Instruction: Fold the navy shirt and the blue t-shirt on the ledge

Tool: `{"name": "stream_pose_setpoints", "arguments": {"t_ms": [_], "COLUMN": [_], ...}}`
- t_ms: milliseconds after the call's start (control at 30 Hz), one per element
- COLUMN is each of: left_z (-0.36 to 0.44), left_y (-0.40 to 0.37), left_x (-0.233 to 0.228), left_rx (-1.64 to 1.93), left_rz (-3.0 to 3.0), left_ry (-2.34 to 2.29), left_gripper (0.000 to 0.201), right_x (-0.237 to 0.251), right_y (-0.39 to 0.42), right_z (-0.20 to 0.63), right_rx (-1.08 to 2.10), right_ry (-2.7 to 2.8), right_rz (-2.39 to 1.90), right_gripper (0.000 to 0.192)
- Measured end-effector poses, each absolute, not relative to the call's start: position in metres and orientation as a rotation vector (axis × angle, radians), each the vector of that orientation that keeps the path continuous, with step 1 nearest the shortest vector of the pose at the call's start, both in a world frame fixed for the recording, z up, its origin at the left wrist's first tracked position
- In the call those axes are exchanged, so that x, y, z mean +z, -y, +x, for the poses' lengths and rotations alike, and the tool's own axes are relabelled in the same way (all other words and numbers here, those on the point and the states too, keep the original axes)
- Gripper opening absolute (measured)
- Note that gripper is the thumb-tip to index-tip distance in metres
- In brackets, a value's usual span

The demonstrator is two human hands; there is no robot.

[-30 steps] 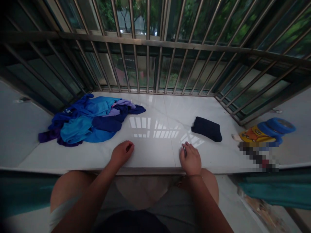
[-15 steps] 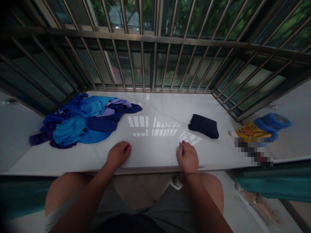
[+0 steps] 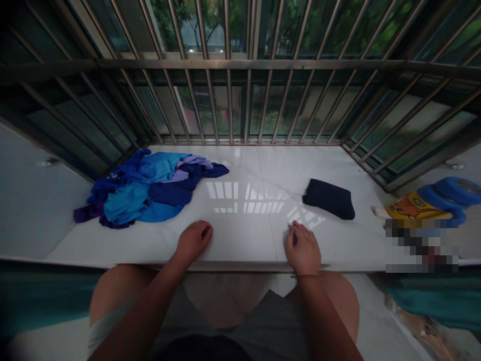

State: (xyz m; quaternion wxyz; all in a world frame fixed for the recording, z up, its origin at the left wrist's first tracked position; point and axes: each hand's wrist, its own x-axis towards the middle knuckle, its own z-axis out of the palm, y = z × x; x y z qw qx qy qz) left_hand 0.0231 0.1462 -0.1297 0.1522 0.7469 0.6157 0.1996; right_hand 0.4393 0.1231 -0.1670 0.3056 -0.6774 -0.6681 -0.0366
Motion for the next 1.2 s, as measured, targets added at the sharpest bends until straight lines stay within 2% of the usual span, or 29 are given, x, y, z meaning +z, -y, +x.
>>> {"name": "stream_pose_setpoints", "arguments": {"t_ms": [1200], "left_z": [0.0238], "left_y": [-0.1437], "left_x": [-0.1252], "left_rx": [0.471], "left_rz": [2.226], "left_ry": [-1.703], "left_gripper": [0.011], "right_x": [-0.1706], "right_y": [-0.1270], "right_z": [0.4426], "right_rx": [-0.106], "right_ry": [1.734], "right_rz": [-1.809], "right_gripper": [0.038]}}
